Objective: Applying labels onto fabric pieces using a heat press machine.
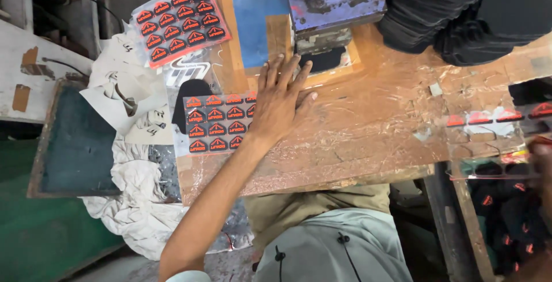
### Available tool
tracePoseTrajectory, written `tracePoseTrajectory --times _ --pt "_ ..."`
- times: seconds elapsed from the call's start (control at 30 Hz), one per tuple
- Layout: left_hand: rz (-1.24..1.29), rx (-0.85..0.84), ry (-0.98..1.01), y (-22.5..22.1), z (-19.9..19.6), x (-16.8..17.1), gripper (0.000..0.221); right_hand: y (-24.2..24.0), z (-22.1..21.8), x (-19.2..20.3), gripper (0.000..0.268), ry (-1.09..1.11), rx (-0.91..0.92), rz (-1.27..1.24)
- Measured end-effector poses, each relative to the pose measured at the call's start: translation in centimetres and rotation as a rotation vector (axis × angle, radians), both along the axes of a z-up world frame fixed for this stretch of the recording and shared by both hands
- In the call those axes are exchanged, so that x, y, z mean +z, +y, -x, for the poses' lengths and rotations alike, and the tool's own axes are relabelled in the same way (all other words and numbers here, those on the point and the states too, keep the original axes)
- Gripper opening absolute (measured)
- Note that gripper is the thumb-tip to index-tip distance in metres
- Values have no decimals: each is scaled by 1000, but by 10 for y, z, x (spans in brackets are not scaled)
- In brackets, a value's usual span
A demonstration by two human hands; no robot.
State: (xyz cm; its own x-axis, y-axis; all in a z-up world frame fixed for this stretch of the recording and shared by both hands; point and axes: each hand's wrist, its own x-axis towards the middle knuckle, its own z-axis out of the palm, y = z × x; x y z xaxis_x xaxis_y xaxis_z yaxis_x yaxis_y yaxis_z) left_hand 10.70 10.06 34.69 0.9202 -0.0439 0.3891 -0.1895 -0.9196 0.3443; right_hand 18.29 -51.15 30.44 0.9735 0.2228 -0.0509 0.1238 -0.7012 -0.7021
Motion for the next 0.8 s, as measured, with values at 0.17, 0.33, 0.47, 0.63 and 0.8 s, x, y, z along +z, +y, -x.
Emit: tracePoseTrajectory --times 0.17,0.33,0.47,0.63,0.8 --pt "-50 5 21 0 6 -8 64 256 73 196 24 52 235 2" --pt "-114 -22 64 5 10 -12 77 399 32 174 30 -177 548 -329" --pt "-131 -16 109 2 10 -13 78 433 -16 66 35 445 611 -669" --pt "-85 21 37 -1 9 -12 67 412 -65 13 37 230 197 -830" --pt "-40 13 41 0 7 -11 64 422 -58 36 27 309 188 -694"
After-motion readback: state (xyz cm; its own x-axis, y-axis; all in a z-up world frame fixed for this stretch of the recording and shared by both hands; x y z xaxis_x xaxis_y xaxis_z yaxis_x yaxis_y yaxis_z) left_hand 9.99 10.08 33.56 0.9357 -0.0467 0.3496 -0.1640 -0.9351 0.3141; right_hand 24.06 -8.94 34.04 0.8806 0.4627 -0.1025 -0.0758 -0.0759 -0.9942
